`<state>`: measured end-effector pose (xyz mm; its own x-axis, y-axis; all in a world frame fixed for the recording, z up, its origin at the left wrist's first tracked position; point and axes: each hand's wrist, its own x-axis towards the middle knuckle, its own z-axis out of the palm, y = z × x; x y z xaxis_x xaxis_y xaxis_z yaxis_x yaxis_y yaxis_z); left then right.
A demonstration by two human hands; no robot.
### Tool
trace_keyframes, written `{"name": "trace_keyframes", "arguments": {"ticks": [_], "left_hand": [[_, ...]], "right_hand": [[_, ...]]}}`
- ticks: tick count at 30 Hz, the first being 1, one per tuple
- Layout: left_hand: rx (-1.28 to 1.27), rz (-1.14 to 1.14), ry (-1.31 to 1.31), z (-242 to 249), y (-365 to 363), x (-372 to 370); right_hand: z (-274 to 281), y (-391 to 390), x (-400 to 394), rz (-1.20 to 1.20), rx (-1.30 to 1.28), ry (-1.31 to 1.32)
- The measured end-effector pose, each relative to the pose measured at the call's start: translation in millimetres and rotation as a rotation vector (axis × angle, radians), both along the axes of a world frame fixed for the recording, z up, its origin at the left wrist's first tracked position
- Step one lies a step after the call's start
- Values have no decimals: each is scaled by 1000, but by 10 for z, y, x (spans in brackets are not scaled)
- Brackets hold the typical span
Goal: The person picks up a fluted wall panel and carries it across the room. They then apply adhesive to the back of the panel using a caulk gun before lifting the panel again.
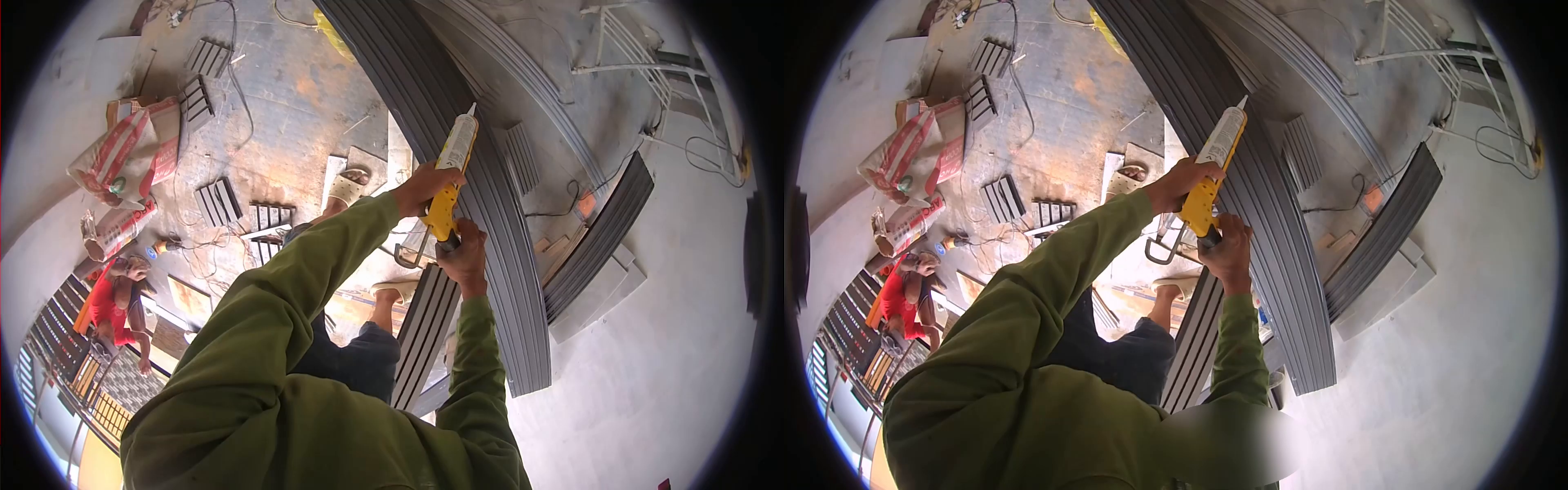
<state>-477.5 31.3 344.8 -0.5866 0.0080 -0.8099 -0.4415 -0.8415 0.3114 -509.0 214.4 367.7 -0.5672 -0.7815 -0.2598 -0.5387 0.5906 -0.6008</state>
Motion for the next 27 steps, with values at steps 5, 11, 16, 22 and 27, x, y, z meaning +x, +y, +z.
{"name": "trace_keyframes", "arguments": {"ticks": [5, 11, 16, 22, 27], "left_hand": [[13, 20, 36, -39, -236, -5], [18, -15, 25, 17, -566, -52], [18, -36, 17, 1, -871, -60], [29, 14, 31, -47, -1113, -90], [28, 17, 20, -73, -1251, -123]], "right_hand": [[-9, -233, -14, 6, 16, -15], [12, -517, -23, 5, 28, 2], [-46, -800, -20, -11, 4, 19], [-96, -1064, -60, 2, 38, 22], [-118, -1209, -110, -27, 30, -24]]}}
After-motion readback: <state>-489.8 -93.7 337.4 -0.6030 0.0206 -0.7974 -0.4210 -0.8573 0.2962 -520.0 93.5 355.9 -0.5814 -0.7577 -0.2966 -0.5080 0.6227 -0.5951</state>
